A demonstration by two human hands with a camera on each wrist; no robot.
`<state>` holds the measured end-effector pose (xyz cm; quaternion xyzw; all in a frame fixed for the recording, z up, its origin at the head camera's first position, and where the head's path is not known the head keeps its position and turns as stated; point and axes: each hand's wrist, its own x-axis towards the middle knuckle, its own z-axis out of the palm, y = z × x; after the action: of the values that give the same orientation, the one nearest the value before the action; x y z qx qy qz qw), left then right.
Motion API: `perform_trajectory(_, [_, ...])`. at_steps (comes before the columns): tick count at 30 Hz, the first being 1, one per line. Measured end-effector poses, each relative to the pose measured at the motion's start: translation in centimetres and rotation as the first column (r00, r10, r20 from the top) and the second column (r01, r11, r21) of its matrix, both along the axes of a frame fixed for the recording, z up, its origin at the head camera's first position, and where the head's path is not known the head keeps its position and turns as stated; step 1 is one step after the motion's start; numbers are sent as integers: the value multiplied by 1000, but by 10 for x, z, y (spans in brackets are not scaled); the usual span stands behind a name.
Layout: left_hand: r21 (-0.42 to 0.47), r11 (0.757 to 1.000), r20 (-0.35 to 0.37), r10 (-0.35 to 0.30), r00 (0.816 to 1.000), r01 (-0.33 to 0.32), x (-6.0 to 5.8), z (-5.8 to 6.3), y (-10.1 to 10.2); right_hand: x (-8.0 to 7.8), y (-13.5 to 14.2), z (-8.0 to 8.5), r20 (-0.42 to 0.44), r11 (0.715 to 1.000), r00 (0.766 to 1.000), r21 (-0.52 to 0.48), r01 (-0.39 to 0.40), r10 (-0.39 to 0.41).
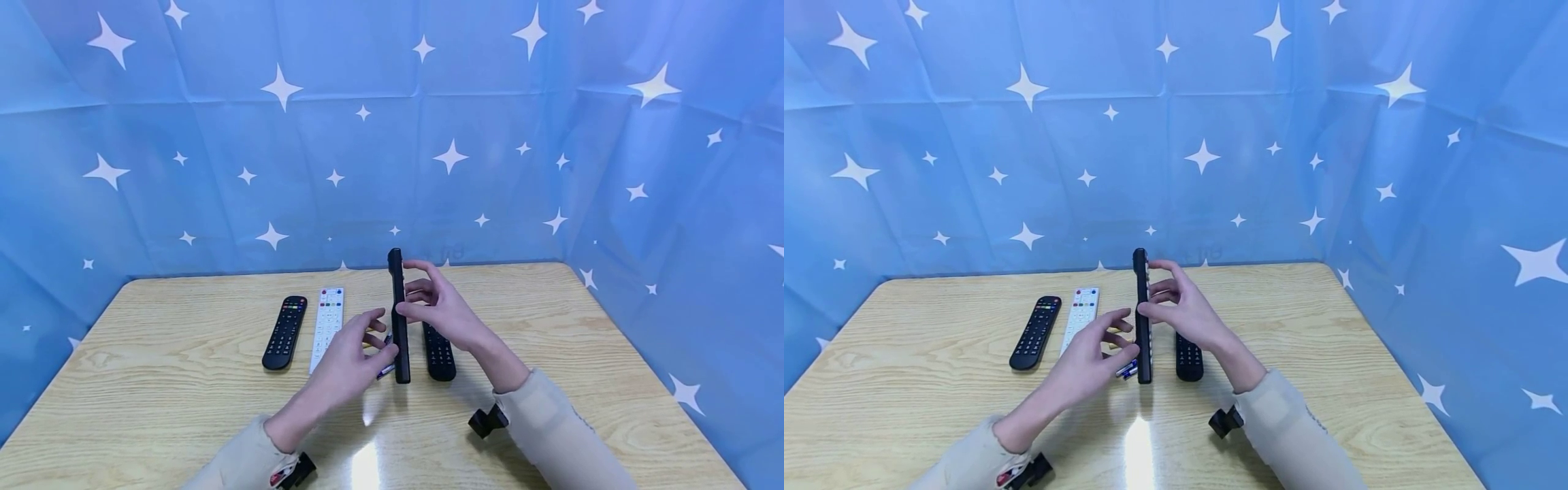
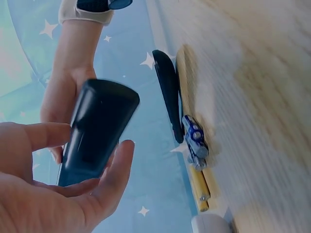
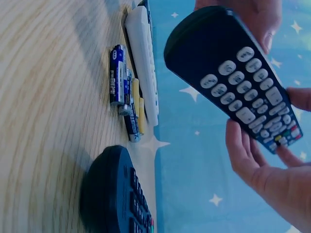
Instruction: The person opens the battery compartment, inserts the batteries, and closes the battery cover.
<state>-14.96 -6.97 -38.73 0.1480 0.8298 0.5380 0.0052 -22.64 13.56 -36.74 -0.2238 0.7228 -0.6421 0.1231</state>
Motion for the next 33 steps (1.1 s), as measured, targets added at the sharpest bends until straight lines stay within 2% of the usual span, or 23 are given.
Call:
perform_trajectory(6, [-59,998,-22,27,999,-28,-1,0,-6,1,8,4,-8,995,998,74,65,-64])
perform_trajectory(14, [-150,989,-26,2,1000,-6,-1,-2,-11,-4,18,5,-32,973,991,193,130,-126])
perform_trajectory(19, [-166,986,-16,-25,1000,22,0,-2,-13,-5,25,5,-76,940,984,294,176,-160])
perform_trajectory(27, [-200,979,-25,-31,999,25,-1,-4,-17,-9,38,1,-120,883,971,405,236,-205])
perform_trajectory(33, [-213,976,-10,-43,999,40,-1,-3,-19,-12,48,0,-174,816,959,505,282,-224])
